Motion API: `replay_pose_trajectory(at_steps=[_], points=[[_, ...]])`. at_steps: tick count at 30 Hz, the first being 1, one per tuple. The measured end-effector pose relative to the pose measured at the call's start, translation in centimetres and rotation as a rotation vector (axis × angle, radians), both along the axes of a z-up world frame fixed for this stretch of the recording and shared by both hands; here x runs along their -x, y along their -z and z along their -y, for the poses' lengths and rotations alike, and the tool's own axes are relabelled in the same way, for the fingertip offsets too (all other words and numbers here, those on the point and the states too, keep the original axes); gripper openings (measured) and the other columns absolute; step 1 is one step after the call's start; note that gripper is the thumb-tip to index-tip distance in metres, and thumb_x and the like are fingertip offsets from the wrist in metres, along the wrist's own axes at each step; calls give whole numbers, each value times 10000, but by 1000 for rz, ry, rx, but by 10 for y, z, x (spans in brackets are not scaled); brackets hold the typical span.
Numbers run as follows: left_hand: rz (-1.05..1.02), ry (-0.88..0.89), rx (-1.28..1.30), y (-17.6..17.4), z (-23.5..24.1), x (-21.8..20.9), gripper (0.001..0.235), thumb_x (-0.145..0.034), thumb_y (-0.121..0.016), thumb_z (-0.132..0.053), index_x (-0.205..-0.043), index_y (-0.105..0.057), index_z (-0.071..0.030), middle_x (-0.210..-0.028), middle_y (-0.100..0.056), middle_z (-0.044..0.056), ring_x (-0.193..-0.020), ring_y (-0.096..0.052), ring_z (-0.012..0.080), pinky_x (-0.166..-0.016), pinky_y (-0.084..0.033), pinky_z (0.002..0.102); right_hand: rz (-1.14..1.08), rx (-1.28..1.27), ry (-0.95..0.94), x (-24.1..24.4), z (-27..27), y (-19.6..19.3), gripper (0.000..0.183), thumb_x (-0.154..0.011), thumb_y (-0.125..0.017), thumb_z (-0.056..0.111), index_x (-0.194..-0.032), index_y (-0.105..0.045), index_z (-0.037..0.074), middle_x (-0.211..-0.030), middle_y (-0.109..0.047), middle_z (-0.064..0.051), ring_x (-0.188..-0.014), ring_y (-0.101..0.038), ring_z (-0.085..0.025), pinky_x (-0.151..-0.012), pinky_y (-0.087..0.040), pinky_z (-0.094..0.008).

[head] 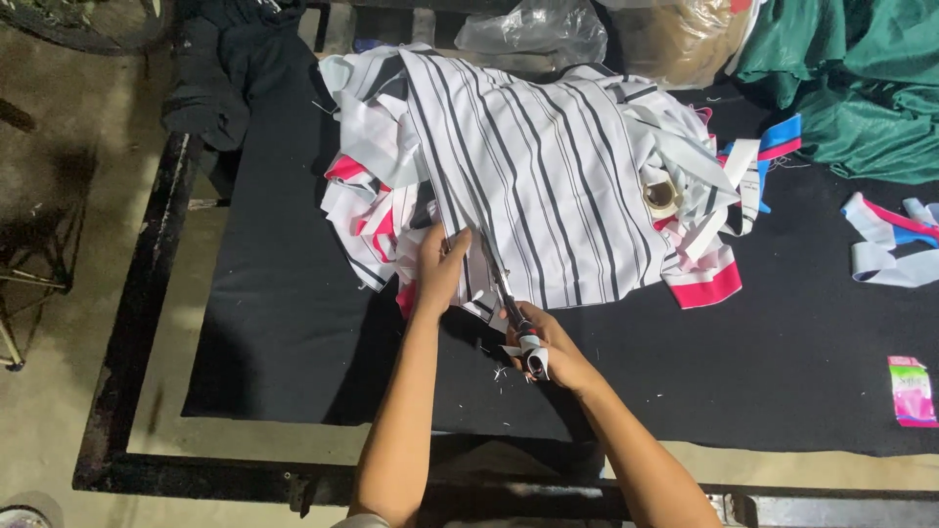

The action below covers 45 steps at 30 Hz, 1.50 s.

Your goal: Cutting striped fabric into strips using large tailor scissors on a cutting table

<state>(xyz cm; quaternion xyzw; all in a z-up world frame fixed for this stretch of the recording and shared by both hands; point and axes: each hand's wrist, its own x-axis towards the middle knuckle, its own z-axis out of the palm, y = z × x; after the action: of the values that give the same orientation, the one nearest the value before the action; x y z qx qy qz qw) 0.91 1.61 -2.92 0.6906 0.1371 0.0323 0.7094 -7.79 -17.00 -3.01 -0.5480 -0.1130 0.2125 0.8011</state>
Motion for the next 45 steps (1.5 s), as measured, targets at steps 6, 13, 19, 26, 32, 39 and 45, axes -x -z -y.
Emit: replay_pose_trajectory(at_steps=[6,13,19,26,32,39,45], points=[[-244,-169,314,5,10,7,395,-866,-720,-331,-1155,-666,-68,-1077,-569,114,-1037,-547,231,-955,-442,439,9,31,11,1,-4,-7,492,-835,-646,319,-1074,-562,-102,-513,-552,-154,-331,-533,-153,-290,-410,-241],[-222,-213,357,-11,22,18,890,-849,-785,-474,-1495,-394,-3,-1496,-346,274,-1415,-390,385,-1150,-352,489,-20,2,10,6,-9,-12,461,-860,-613,283,-1088,-538,-111,-510,-534,-145,-340,-525,-141,-284,-402,-238],[-167,-261,376,4,27,8,872,-894,-747,-518,-1541,-375,-65,-1557,-281,288,-1432,-352,432,-1151,-357,523,-48,17,37,11,-11,-16,478,-829,-640,289,-1080,-549,-108,-491,-519,-163,-304,-511,-170,-272,-393,-262],[-168,-302,418,-10,41,11,1002,-868,-745,-575,-1579,-282,-44,-1600,-172,312,-1496,-227,452,-1198,-286,562,-95,-23,68,14,-12,-26,424,-842,-620,249,-1054,-539,-110,-476,-519,-174,-292,-509,-171,-249,-376,-267],[-177,-340,496,27,39,7,997,-829,-803,-557,-1560,-326,-74,-1536,-289,254,-1405,-358,379,-1060,-422,477,-96,-42,90,17,-10,-21,355,-843,-628,189,-1022,-564,-110,-500,-507,-168,-293,-509,-173,-237,-379,-273],[-122,-305,382,-4,42,14,975,-897,-672,-634,-1552,-320,-3,-1587,-310,285,-1501,-266,422,-1209,-270,532,-77,13,86,14,-10,3,381,-856,-642,229,-1029,-592,-107,-520,-511,-120,-336,-512,-140,-262,-383,-245],[-153,-306,431,-10,43,14,977,-906,-660,-615,-1572,-267,-19,-1618,-229,291,-1517,-199,448,-1218,-215,599,-39,51,120,20,-12,-7,263,-842,-630,168,-948,-616,-73,-512,-516,-102,-374,-534,-145,-290,-365,-235]])
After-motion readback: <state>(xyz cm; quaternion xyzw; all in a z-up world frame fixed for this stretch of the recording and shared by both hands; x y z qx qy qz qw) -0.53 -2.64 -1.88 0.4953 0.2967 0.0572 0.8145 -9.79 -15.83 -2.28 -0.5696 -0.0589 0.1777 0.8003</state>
